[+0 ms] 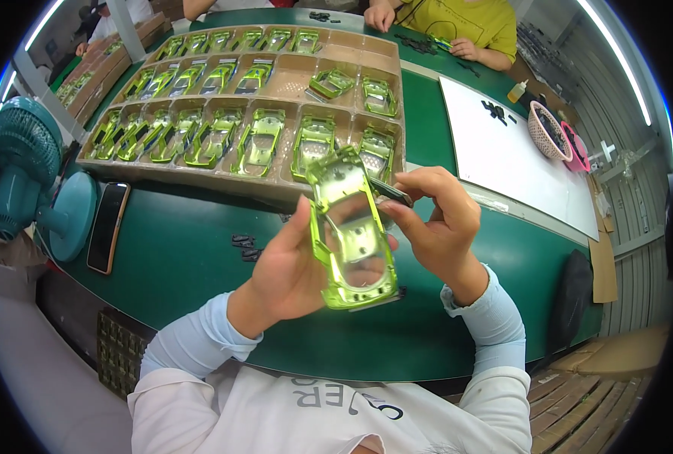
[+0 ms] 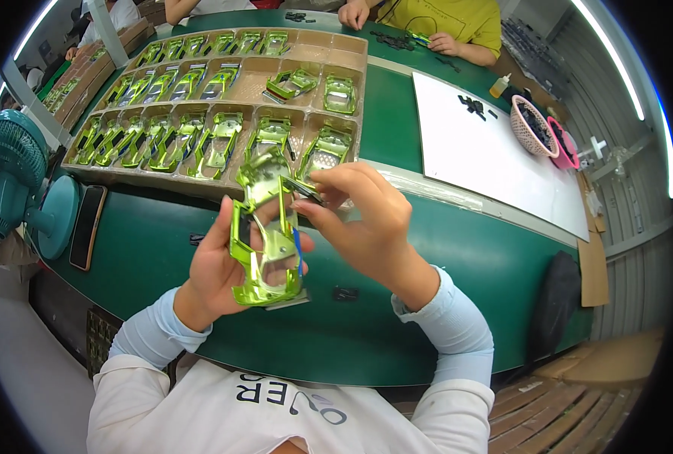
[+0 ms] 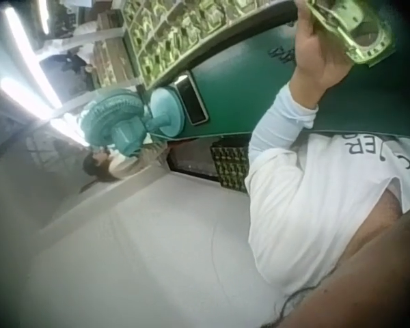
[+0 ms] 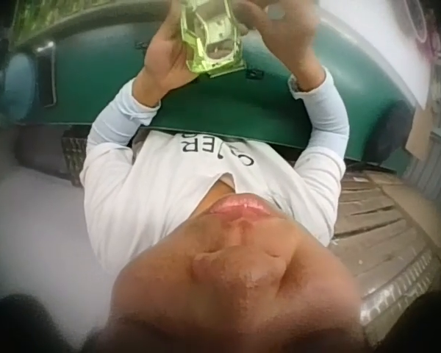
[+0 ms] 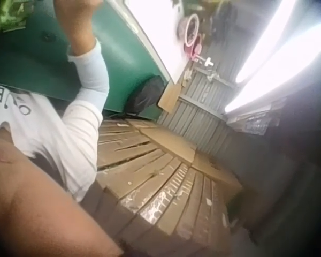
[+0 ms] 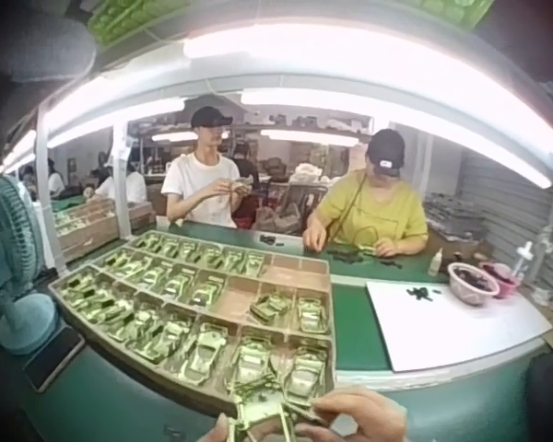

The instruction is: The person attaches small black parts onto toy car shells by hand, places the assembled car bodies into a tray, and sorts the remaining black parts on the table.

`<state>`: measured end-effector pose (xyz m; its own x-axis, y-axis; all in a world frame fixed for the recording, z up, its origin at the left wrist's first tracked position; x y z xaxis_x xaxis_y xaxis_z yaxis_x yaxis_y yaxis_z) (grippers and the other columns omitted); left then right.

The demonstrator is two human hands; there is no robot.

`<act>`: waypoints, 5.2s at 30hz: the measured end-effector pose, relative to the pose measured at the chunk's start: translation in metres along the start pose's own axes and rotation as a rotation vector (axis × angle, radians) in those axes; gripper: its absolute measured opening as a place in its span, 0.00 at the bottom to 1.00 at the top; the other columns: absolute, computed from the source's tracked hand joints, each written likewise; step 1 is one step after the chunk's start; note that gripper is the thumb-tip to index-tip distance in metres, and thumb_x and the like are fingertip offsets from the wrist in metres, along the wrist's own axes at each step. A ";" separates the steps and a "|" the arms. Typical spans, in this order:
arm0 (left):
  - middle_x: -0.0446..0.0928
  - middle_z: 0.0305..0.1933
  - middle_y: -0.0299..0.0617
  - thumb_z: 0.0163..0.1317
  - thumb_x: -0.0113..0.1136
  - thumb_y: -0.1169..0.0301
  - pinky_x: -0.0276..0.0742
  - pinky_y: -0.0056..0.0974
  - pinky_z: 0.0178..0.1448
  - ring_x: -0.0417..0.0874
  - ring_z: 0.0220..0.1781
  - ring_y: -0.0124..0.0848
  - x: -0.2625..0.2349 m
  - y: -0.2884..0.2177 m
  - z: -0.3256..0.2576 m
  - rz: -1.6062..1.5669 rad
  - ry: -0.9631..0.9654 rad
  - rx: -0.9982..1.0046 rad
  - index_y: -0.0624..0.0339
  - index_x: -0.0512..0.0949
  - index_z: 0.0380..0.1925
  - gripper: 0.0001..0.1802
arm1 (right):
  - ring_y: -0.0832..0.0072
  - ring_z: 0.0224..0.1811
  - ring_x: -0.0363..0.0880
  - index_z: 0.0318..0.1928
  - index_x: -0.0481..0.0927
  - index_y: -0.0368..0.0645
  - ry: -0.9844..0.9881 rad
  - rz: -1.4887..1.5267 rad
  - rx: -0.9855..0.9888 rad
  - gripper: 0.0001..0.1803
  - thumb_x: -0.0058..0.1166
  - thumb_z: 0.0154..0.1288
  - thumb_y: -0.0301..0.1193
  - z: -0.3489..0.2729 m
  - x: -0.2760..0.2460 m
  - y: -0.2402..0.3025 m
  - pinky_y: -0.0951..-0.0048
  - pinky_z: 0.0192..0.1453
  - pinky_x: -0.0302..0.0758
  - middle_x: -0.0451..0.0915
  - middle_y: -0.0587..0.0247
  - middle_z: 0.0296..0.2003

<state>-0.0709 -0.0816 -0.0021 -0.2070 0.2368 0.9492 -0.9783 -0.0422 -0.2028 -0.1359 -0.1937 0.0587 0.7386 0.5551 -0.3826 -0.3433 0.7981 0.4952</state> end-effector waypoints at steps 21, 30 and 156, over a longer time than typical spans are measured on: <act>0.75 0.30 0.48 0.43 0.58 0.83 0.73 0.40 0.36 0.77 0.34 0.43 0.032 -0.030 -0.016 2.168 -0.071 0.663 0.67 0.74 0.30 0.11 | 0.64 0.25 0.75 0.32 0.76 0.36 0.379 0.071 -0.144 0.13 0.59 0.40 0.17 -0.006 0.021 0.024 0.73 0.27 0.73 0.75 0.58 0.26; 0.76 0.29 0.50 0.38 0.55 0.86 0.74 0.38 0.37 0.79 0.32 0.42 0.029 -0.029 -0.017 2.041 -0.103 0.672 0.70 0.75 0.28 0.13 | 0.63 0.24 0.72 0.30 0.74 0.36 0.340 0.057 -0.144 0.12 0.59 0.40 0.18 -0.008 0.025 0.030 0.71 0.23 0.69 0.70 0.57 0.24; 0.60 0.59 0.50 0.50 0.61 0.52 0.59 0.42 0.61 0.62 0.61 0.39 0.014 -0.186 -0.082 1.068 -0.182 0.508 0.65 0.52 0.60 0.44 | 0.65 0.35 0.78 0.41 0.74 0.35 0.842 1.319 0.683 0.23 0.49 0.58 0.45 0.056 0.146 0.013 0.70 0.43 0.74 0.78 0.56 0.36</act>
<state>0.1085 0.0090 0.0287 -0.8752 -0.2902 0.3871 -0.1941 -0.5223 -0.8304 0.0002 -0.1152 0.0527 -0.3862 0.8470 0.3654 0.0330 -0.3831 0.9231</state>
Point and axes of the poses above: each hand's wrist, its own z-axis towards the middle knuckle, its own x-axis out of the palm, y = z × x, the point moved 5 cm from there along z, towards the middle knuckle
